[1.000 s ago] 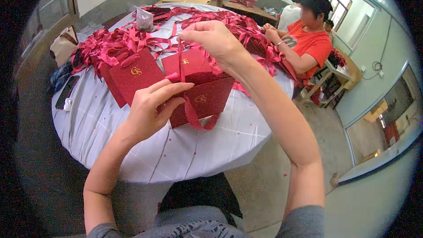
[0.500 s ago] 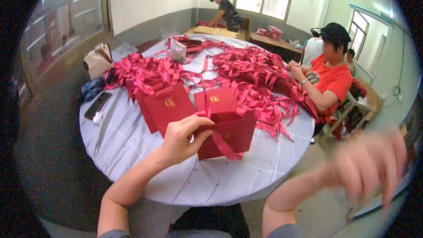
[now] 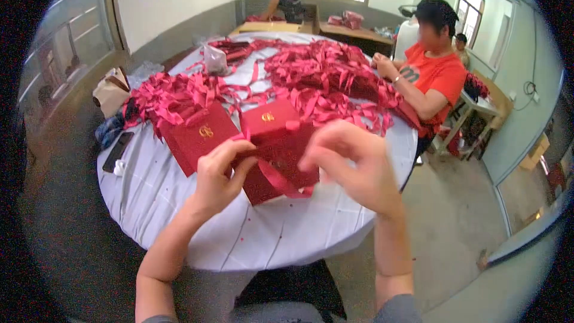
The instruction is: The person assembles paper gift bags by threading ribbon handles through the slits and folding the bags by hand.
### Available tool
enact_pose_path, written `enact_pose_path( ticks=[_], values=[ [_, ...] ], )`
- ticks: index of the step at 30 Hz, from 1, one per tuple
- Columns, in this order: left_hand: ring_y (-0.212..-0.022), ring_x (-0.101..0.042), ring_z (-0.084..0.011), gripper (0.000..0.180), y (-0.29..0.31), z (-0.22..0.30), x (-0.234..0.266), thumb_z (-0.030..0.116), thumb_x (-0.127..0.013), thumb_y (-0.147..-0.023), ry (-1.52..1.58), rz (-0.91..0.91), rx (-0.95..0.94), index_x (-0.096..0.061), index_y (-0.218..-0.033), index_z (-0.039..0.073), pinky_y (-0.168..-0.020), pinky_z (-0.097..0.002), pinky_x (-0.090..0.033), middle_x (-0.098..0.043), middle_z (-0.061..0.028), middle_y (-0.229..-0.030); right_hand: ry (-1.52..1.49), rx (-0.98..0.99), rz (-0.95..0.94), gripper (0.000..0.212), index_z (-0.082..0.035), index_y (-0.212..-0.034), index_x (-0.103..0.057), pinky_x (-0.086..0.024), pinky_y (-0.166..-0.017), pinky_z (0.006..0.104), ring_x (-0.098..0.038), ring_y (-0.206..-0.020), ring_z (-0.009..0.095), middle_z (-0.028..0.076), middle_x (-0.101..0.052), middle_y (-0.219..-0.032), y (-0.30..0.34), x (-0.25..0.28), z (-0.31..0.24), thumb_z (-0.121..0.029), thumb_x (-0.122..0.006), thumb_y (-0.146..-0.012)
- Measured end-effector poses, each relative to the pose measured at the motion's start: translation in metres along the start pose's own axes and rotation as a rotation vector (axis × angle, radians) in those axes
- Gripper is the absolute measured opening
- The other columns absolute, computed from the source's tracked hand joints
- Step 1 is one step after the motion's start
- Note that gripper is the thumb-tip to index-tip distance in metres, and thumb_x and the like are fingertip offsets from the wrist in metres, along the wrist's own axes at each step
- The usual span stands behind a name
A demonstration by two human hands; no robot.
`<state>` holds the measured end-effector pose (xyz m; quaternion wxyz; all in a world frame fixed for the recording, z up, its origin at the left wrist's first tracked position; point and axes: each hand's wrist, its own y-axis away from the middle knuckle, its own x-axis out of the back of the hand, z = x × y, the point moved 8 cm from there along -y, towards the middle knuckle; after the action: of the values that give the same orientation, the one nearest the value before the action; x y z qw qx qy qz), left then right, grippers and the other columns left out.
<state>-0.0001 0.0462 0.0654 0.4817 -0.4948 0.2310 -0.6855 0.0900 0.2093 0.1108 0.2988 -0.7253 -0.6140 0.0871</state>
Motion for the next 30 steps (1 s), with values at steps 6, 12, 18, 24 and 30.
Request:
enact_pose_path(
  ticks=[6,12,18,24,30],
  values=[
    [-0.052,-0.054,-0.0176,0.02,-0.005,0.01,-0.01,0.0,-0.067,-0.072,0.04,0.02,-0.079,-0.061,-0.09,0.002,-0.047,-0.0263,-0.043,-0.061,-0.0088,-0.076,0.67,0.445,0.102,0.011,-0.006,-0.078,-0.066,-0.043,-0.068,0.0354,-0.054,-0.075,0.027,0.01,-0.058,-0.075,-0.041,-0.023,0.012,-0.017,-0.063,-0.077],
    [-0.049,-0.051,-0.0162,0.024,0.0,0.02,-0.013,-0.006,-0.065,-0.069,0.036,0.005,-0.1,-0.062,-0.092,0.002,-0.046,-0.0271,-0.041,-0.056,-0.0077,-0.067,0.662,0.285,-0.121,0.022,-0.003,-0.07,-0.063,-0.042,-0.066,0.0359,-0.053,-0.071,0.025,0.01,-0.056,-0.069,-0.057,-0.06,0.034,-0.024,-0.067,-0.072],
    [-0.047,-0.048,-0.0163,0.027,0.0,0.025,-0.014,-0.008,-0.064,-0.068,0.023,-0.007,-0.129,-0.062,-0.093,0.002,-0.043,-0.0274,-0.038,-0.053,-0.0065,-0.061,0.474,0.281,-0.027,0.014,-0.001,-0.068,-0.06,-0.041,-0.062,0.0338,-0.052,-0.065,0.023,0.01,-0.057,-0.068,-0.059,-0.06,0.036,-0.013,-0.067,-0.071],
    [-0.046,-0.048,-0.0176,0.026,0.0,0.027,-0.007,-0.006,-0.065,-0.067,-0.042,-0.014,-0.164,-0.063,-0.091,0.004,-0.043,-0.029,-0.037,-0.052,-0.0059,-0.06,0.447,0.332,0.075,0.012,0.0,-0.071,-0.061,-0.042,-0.062,0.034,-0.053,-0.064,0.023,0.01,-0.056,-0.067,-0.066,-0.064,0.022,-0.011,-0.066,-0.072],
    [-0.05,-0.054,-0.0197,0.021,0.007,0.029,-0.018,-0.002,-0.066,-0.069,-0.009,-0.02,-0.153,-0.062,-0.088,0.005,-0.047,-0.029,-0.042,-0.057,-0.0075,-0.065,-0.348,0.228,0.208,0.018,-0.001,-0.09,-0.06,-0.045,-0.052,0.0216,-0.054,-0.058,0.01,0.008,-0.062,-0.077,-0.098,0.033,0.011,-0.018,-0.054,-0.086]
  ],
)
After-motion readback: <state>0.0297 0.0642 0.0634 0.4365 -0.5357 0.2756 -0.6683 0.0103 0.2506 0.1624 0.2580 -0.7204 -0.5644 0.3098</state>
